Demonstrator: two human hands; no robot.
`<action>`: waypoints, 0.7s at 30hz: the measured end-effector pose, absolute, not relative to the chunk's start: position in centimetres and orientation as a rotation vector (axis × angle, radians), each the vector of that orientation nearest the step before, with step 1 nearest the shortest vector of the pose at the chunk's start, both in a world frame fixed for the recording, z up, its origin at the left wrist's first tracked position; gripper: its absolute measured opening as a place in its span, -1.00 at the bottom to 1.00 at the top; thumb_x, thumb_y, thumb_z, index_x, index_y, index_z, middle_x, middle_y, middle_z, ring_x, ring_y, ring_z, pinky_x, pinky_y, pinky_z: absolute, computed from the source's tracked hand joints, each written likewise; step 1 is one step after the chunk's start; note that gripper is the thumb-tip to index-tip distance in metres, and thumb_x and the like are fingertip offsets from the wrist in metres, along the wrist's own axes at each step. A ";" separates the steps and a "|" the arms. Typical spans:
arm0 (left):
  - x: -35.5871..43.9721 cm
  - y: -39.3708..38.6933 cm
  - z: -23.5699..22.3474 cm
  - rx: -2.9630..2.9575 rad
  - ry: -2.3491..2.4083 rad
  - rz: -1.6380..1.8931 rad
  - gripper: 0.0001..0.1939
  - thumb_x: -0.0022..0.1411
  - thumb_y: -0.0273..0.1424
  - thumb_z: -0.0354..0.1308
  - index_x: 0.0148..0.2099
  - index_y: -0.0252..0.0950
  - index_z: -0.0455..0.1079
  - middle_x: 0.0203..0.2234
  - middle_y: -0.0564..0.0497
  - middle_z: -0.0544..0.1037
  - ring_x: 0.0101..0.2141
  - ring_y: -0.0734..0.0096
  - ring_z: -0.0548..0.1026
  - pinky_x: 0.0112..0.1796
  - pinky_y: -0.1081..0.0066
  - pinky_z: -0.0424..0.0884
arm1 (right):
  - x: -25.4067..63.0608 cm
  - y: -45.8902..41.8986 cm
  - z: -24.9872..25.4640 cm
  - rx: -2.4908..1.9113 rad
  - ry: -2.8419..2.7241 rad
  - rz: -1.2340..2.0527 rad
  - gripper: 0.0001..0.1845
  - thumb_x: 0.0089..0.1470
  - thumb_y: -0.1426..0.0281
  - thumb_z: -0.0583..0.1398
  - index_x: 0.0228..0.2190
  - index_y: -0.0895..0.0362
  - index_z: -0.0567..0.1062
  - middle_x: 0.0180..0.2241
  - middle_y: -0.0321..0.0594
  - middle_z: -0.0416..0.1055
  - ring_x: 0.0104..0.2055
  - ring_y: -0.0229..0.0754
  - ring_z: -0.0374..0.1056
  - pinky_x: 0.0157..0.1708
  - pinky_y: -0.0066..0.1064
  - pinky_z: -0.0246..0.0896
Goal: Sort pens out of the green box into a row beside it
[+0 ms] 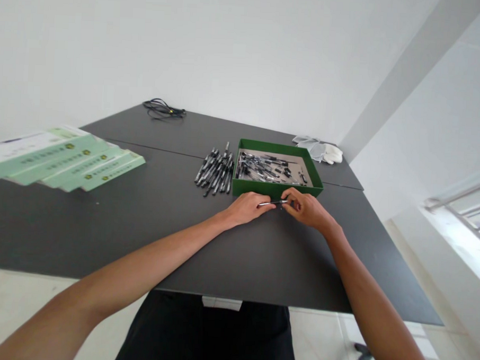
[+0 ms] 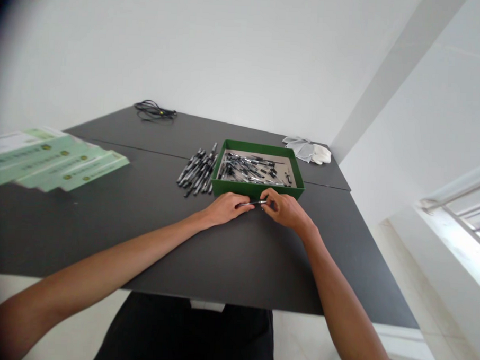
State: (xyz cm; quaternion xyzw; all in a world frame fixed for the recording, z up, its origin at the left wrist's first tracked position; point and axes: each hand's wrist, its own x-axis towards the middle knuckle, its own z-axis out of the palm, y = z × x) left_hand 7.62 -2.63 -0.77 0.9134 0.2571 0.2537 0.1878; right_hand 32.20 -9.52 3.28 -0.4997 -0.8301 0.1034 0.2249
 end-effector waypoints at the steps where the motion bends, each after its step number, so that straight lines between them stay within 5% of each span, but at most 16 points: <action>1: 7.6 -2.6 -0.7 2.566 0.730 0.710 -0.55 0.51 -0.10 0.05 -0.36 -0.27 0.43 -0.52 0.05 0.48 -0.49 0.43 0.41 -0.41 0.44 0.13 | 32.2 -9.4 3.1 -1.370 -2.283 0.287 -0.77 0.26 0.34 0.23 -0.05 0.04 0.45 -0.40 -0.35 0.52 -0.48 -0.27 0.37 -0.40 -0.45 0.13; 11: 7.5 -2.7 -0.6 2.583 0.731 0.702 -0.58 0.51 -0.12 0.06 -0.33 -0.27 0.47 -0.48 0.03 0.53 -0.43 0.39 0.47 -0.39 0.44 0.13 | 32.4 -9.3 3.1 -1.336 -2.277 0.310 -0.82 0.28 0.25 0.21 -0.16 0.07 0.53 -0.41 -0.29 0.52 -0.47 -0.26 0.34 -0.40 -0.44 0.16; 18: 7.6 -2.9 -0.5 2.603 0.721 0.695 -0.59 0.50 -0.13 0.08 -0.32 -0.27 0.50 -0.48 0.02 0.54 -0.43 0.38 0.47 -0.39 0.44 0.15 | 32.1 -9.4 3.3 -1.365 -2.321 0.439 -0.50 0.45 0.19 -0.02 -0.39 0.10 0.56 -0.41 -0.22 0.58 -0.35 -0.19 0.48 -0.25 -0.39 0.24; 21: 7.6 -2.9 -0.5 2.592 0.727 0.687 -0.59 0.49 -0.13 0.09 -0.33 -0.27 0.50 -0.50 0.03 0.53 -0.44 0.39 0.46 -0.39 0.43 0.15 | 32.0 -9.5 3.3 -1.389 -2.298 0.427 -0.56 0.45 0.17 -0.02 -0.24 0.08 0.57 -0.39 -0.24 0.59 -0.34 -0.19 0.50 -0.26 -0.40 0.23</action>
